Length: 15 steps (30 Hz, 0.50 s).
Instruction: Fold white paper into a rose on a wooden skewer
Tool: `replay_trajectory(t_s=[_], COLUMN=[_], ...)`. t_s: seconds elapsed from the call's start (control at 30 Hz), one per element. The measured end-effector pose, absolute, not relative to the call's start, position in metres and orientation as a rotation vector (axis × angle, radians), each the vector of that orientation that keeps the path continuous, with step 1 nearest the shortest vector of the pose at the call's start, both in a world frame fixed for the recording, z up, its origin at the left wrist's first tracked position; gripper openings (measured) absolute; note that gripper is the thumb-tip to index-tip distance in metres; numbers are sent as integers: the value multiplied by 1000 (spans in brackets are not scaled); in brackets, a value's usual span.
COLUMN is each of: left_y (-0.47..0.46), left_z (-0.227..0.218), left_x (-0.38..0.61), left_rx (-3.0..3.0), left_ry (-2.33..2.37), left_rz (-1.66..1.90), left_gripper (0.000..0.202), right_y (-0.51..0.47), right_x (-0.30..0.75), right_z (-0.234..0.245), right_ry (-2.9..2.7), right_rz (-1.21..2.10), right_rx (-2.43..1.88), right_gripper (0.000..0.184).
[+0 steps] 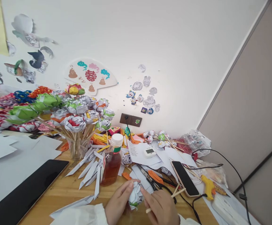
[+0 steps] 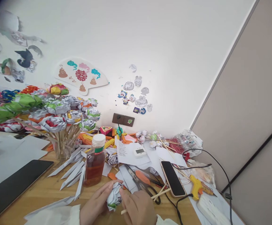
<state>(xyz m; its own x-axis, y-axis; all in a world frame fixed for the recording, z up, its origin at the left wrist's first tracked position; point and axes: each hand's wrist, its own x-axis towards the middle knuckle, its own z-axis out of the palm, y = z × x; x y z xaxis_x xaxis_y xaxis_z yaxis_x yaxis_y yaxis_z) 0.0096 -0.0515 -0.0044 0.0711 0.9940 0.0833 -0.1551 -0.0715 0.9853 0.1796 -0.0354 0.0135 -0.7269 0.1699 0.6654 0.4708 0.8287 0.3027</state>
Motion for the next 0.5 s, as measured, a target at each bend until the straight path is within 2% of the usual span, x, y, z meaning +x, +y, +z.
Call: replay_trajectory(t_s=[0.3, 0.5], left_y=[-55, -47], left_z=[1, -14], left_x=[10, 11], left_rx=[1173, 1016], left_ry=[1002, 815], left_rz=[1233, 1273], left_gripper=[46, 35], right_y=[-36, -37], right_x=[177, 178], right_z=[14, 13], right_ry=[-2414, -2401], right_rz=[-564, -562], right_rx=[-447, -488], right_gripper=[36, 39])
